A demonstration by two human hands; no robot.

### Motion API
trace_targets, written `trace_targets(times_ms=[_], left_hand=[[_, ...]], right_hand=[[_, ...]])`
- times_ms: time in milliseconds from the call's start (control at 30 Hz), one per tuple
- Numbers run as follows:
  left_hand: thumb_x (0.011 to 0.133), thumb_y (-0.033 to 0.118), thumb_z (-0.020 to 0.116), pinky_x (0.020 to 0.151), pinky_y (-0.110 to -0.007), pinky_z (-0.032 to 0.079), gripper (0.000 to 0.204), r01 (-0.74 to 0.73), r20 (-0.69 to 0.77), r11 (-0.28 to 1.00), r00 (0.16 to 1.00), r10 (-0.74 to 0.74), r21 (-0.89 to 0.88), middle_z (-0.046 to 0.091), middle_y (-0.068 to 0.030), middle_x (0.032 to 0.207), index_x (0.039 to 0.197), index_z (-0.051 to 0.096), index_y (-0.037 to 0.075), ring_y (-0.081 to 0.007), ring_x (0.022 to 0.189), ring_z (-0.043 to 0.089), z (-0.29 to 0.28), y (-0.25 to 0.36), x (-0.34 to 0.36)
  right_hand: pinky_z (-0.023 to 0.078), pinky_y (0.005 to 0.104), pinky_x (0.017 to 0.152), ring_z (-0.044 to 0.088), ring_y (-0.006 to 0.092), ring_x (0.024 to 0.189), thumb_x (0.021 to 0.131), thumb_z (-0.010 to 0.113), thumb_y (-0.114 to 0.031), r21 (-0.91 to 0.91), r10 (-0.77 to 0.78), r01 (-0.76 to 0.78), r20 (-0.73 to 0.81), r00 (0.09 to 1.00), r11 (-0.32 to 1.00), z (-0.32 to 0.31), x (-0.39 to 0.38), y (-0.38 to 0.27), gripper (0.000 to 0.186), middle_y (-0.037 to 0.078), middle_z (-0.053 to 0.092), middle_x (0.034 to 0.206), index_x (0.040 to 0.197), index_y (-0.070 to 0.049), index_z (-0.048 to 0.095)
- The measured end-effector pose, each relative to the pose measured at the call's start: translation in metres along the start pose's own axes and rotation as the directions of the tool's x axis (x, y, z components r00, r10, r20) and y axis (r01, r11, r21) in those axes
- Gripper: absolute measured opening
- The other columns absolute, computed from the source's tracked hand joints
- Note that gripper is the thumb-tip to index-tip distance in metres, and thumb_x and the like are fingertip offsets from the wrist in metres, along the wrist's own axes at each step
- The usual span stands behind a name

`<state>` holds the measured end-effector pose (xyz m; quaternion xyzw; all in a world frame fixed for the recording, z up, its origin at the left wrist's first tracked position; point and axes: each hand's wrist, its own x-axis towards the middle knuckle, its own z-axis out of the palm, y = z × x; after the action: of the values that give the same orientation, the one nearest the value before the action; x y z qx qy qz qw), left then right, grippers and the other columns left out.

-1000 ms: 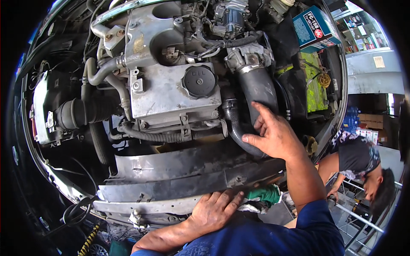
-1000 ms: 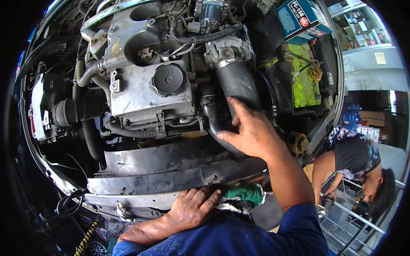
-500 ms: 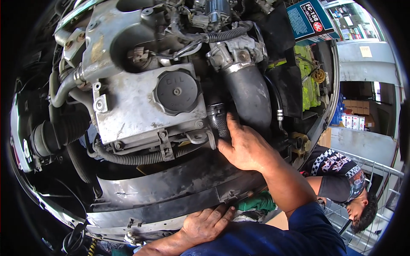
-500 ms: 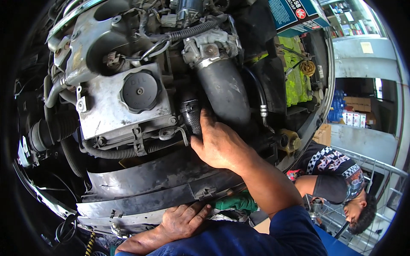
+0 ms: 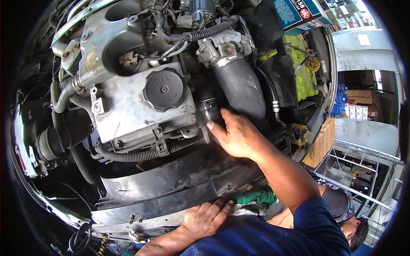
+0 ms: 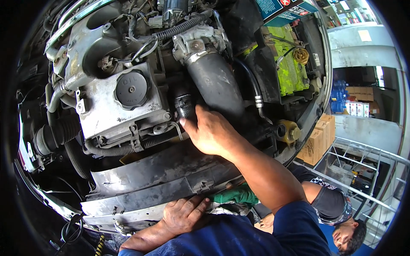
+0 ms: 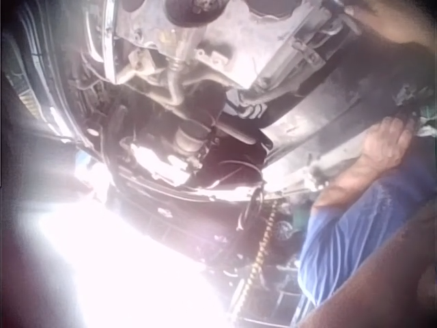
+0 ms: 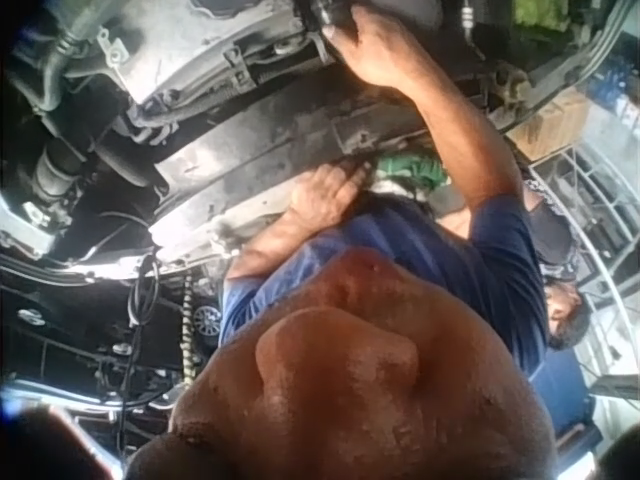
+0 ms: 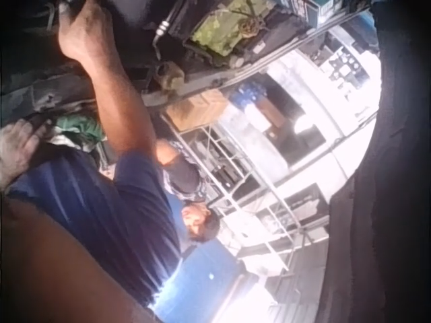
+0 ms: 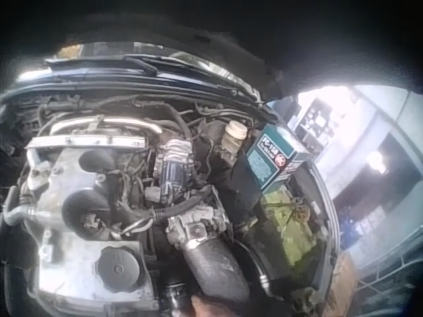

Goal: Repairing a car engine by adjusting hoses and using pliers to secure clamps.

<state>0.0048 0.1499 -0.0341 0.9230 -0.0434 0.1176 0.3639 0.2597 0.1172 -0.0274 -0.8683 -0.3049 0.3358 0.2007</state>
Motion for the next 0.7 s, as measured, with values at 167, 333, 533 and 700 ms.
trace_targets(times_ms=[167,333,533,700], left_hand=[[0.078,0.028,0.067,0.062,-0.024,0.047,0.043,0.006,0.002,1.0,1.0,-0.005,-0.023,0.068,-0.0025,0.105,0.118,0.067,0.012,-0.0121,0.073,0.06,0.0,0.002,0.0],[0.078,0.029,0.067,0.061,-0.024,0.047,0.042,0.025,-0.015,0.999,1.0,-0.026,-0.042,0.068,-0.0027,0.105,0.116,0.067,0.012,-0.0121,0.072,0.06,0.002,0.003,0.0],[0.071,0.037,0.079,0.065,-0.029,0.048,0.051,-0.005,0.0,1.0,1.0,0.005,-0.03,0.067,-0.0074,0.103,0.112,0.067,0.009,-0.0178,0.079,0.063,0.003,0.002,-0.003],[0.071,0.037,0.079,0.065,-0.029,0.048,0.051,-0.009,-0.003,0.999,1.0,0.009,-0.036,0.067,-0.0067,0.102,0.112,0.067,0.009,-0.0171,0.079,0.062,0.006,-0.001,-0.003]], right_hand=[[0.05,0.0498,0.07,0.062,0.0496,0.076,0.093,0.063,-0.029,-0.078,-0.024,0.013,-0.136,0.99,0.997,0.009,0.002,-0.002,0.045,0.032,0.062,0.075,0.108,0.011,0.053],[0.052,0.0454,0.069,0.066,0.0442,0.075,0.091,0.065,-0.027,0.0,-0.002,0.002,-0.177,0.984,1.0,0.015,-0.002,0.001,0.048,0.029,0.064,0.076,0.117,0.012,0.053],[0.053,0.0437,0.074,0.068,0.0422,0.083,0.089,0.066,-0.023,0.106,-0.046,0.069,-0.209,0.977,0.992,0.014,0.003,0.004,0.056,0.029,0.067,0.085,0.129,0.011,0.048],[0.054,0.0376,0.079,0.07,0.0379,0.087,0.088,0.068,-0.022,0.058,0.043,-0.033,-0.169,0.985,0.998,0.011,0.002,-0.004,0.059,0.029,0.067,0.09,0.132,0.011,0.047]])
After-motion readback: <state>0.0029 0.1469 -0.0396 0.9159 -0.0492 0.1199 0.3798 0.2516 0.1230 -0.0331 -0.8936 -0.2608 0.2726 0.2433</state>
